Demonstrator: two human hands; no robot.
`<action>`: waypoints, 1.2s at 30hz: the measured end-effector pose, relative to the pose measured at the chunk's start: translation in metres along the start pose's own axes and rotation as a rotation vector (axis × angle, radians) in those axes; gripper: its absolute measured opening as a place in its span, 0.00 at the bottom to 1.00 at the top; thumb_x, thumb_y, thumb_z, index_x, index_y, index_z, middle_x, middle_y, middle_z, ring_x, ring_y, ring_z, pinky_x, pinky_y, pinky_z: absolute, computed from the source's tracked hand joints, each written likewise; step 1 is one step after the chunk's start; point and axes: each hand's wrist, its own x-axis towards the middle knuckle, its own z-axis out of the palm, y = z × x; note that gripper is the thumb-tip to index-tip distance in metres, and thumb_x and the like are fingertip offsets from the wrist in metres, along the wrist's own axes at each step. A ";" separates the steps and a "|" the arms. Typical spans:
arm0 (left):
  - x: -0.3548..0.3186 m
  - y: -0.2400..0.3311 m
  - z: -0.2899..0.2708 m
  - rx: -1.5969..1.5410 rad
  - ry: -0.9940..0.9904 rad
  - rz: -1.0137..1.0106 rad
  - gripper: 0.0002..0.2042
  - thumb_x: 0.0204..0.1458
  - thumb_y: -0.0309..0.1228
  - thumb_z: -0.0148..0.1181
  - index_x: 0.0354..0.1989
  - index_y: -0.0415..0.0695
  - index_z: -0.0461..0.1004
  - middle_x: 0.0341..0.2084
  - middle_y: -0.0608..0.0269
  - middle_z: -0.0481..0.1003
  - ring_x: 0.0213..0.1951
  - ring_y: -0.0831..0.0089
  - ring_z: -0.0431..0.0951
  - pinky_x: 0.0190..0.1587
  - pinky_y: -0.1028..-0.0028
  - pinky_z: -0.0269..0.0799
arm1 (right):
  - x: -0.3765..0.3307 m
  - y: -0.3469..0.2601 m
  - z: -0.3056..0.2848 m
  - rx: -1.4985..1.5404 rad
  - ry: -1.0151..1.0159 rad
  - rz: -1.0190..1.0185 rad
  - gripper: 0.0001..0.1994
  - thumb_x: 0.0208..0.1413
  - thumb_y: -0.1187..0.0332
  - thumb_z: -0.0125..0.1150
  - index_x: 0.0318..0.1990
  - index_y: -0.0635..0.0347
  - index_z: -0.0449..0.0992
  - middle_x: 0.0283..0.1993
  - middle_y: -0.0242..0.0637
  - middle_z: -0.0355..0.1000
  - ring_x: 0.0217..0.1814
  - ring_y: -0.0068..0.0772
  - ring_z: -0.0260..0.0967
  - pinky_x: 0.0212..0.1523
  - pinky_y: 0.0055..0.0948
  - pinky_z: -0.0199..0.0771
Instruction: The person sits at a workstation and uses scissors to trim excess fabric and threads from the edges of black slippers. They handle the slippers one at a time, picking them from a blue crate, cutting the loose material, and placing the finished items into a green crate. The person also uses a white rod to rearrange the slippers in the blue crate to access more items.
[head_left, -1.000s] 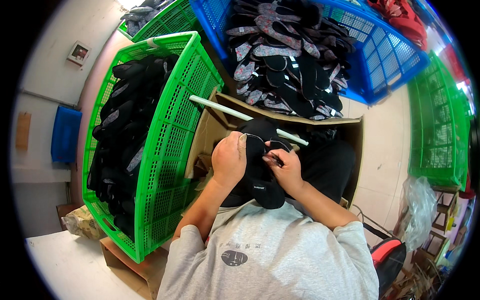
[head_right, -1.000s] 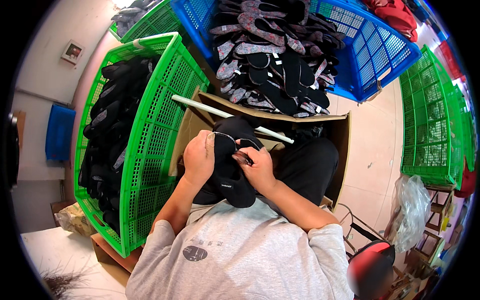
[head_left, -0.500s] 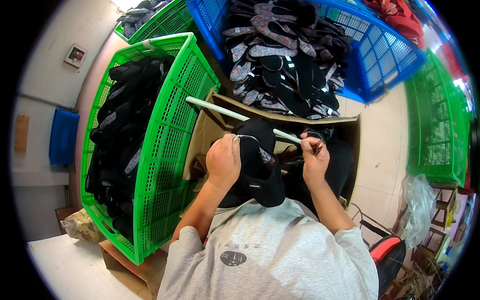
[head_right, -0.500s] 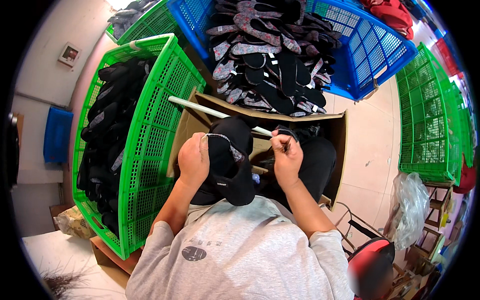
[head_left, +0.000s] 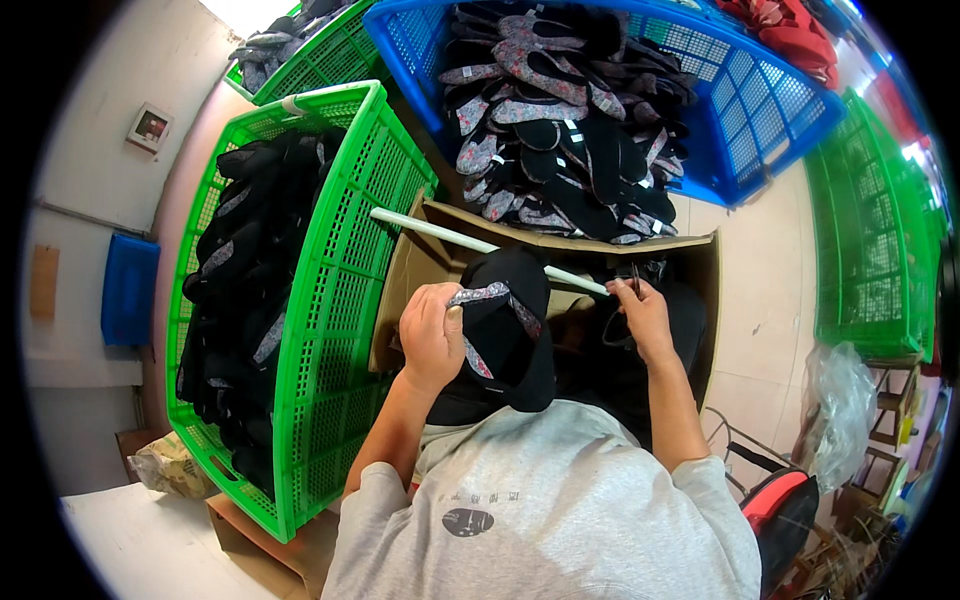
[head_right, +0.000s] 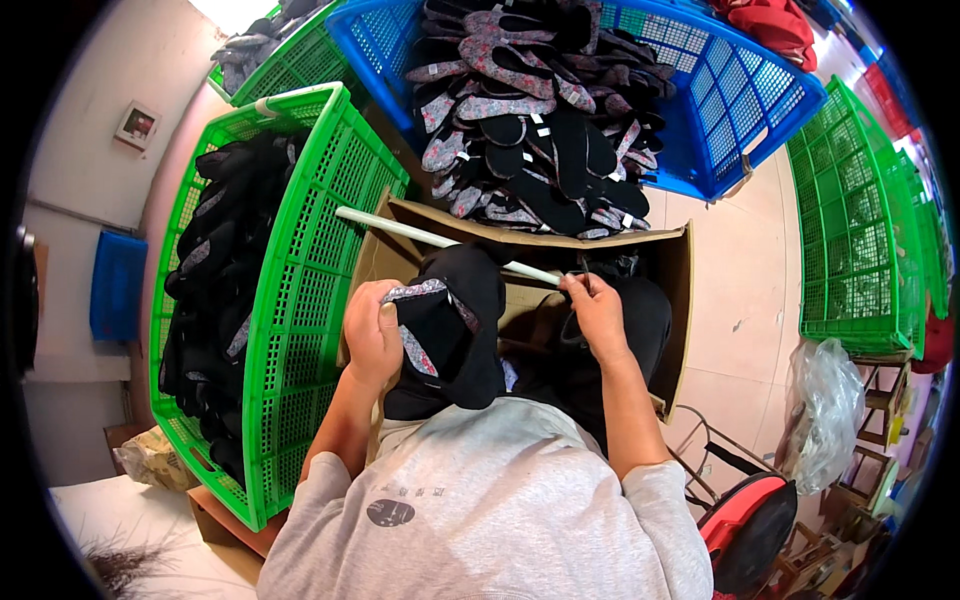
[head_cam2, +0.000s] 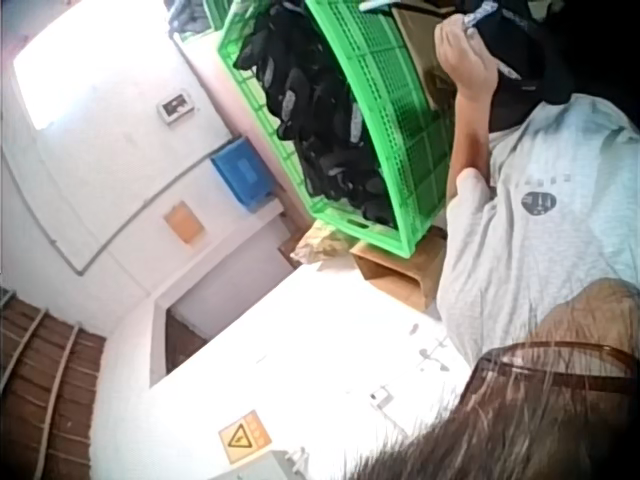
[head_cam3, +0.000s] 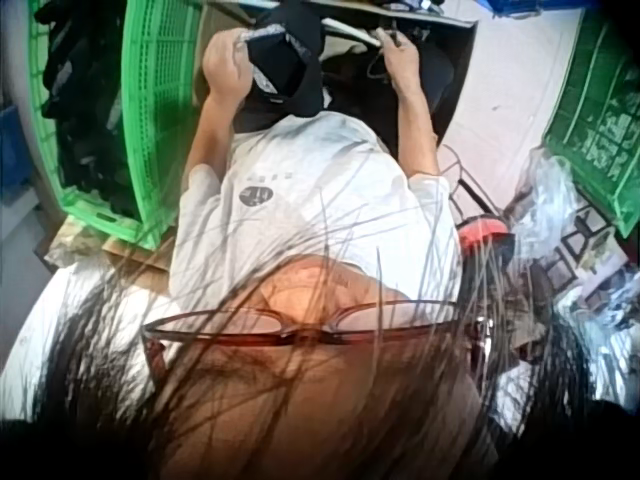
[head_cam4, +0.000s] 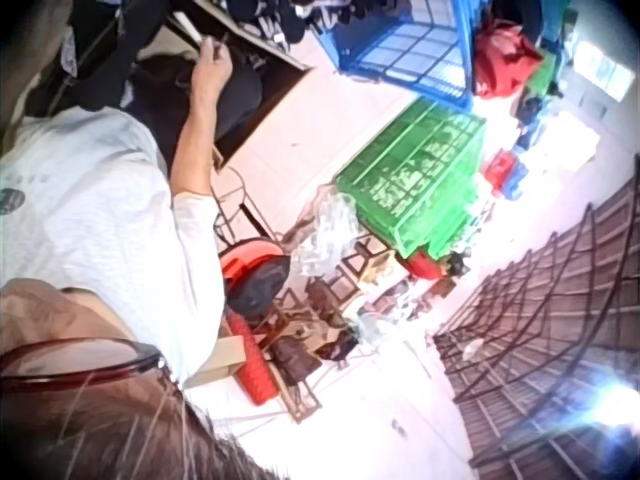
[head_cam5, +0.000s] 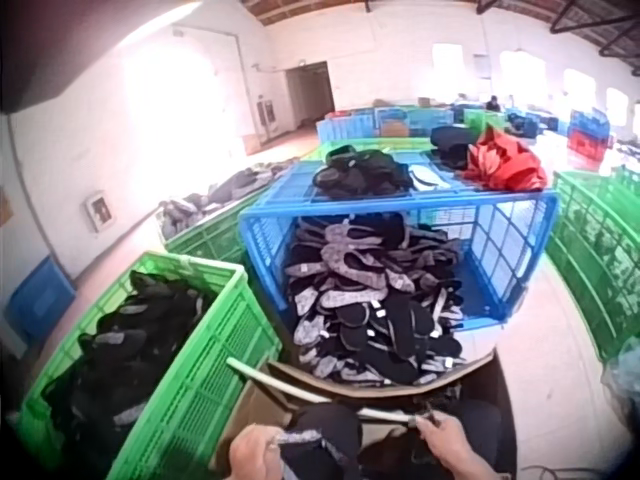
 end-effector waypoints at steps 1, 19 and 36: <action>0.000 -0.001 0.000 -0.004 0.004 0.022 0.10 0.62 0.31 0.50 0.40 0.35 0.70 0.34 0.47 0.76 0.34 0.48 0.75 0.40 0.58 0.71 | -0.009 -0.015 0.007 0.080 -0.051 0.016 0.11 0.63 0.62 0.58 0.42 0.59 0.81 0.30 0.22 0.71 0.30 0.12 0.61 0.28 0.15 0.59; -0.008 0.018 -0.011 0.058 -0.099 0.038 0.15 0.42 0.31 0.70 0.38 0.40 0.77 0.44 0.50 0.77 0.44 0.51 0.77 0.49 0.58 0.72 | -0.028 -0.031 0.115 0.040 -0.143 -0.288 0.12 0.52 0.71 0.68 0.33 0.60 0.66 0.26 0.31 0.62 0.29 0.23 0.57 0.31 0.26 0.61; -0.049 0.030 0.001 0.233 -0.294 -0.045 0.17 0.36 0.34 0.76 0.39 0.53 0.83 0.48 0.53 0.74 0.55 0.52 0.74 0.61 0.49 0.66 | -0.023 -0.025 0.094 -0.037 -0.461 -0.254 0.11 0.50 0.75 0.69 0.32 0.62 0.68 0.29 0.28 0.63 0.33 0.19 0.58 0.36 0.24 0.64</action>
